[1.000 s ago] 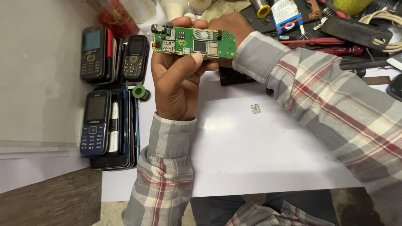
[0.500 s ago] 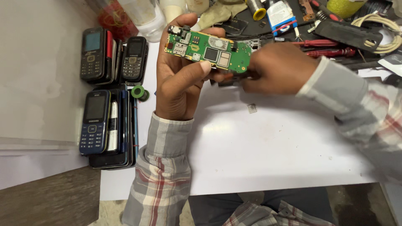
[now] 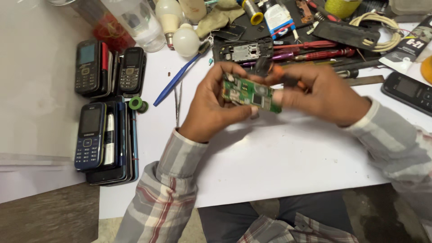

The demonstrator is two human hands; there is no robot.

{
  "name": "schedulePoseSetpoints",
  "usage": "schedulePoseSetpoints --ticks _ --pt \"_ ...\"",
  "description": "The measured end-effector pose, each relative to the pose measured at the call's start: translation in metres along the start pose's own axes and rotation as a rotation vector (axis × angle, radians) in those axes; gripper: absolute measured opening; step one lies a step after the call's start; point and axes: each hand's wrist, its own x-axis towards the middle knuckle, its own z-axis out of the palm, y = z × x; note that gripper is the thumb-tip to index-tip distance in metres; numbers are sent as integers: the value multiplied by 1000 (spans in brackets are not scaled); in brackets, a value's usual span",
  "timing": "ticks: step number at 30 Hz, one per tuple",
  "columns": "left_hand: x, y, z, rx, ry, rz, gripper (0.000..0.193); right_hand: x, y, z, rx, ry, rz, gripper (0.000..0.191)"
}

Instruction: The person disassembles a feature phone on a cluttered repair bench. They remove the back cover, unscrew the casing with a screwdriver, separate the keypad and housing, extract the green motherboard, and continue unscrewing and prying components from the board by hand and with the screwdriver.

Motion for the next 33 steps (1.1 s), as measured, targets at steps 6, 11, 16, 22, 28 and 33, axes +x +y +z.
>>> schedulePoseSetpoints --ticks 6,11,16,22,28,33 --pt "-18 -5 20 176 33 -62 59 -27 -13 16 -604 -32 57 73" --pt "-34 2 25 743 118 -51 56 -27 -12 19 -695 -33 -78 62" --pt "-48 10 22 1023 124 -16 51 -24 -3 25 -655 -90 -65 61" --pt "-46 16 23 1112 100 -35 47 -24 -3 22 -587 -72 -88 62" --pt "-43 23 24 1093 89 -157 51 -20 -13 22 -581 -101 -12 65" --pt "-48 13 16 1054 46 -18 56 -24 -11 27 -594 -3 34 67"
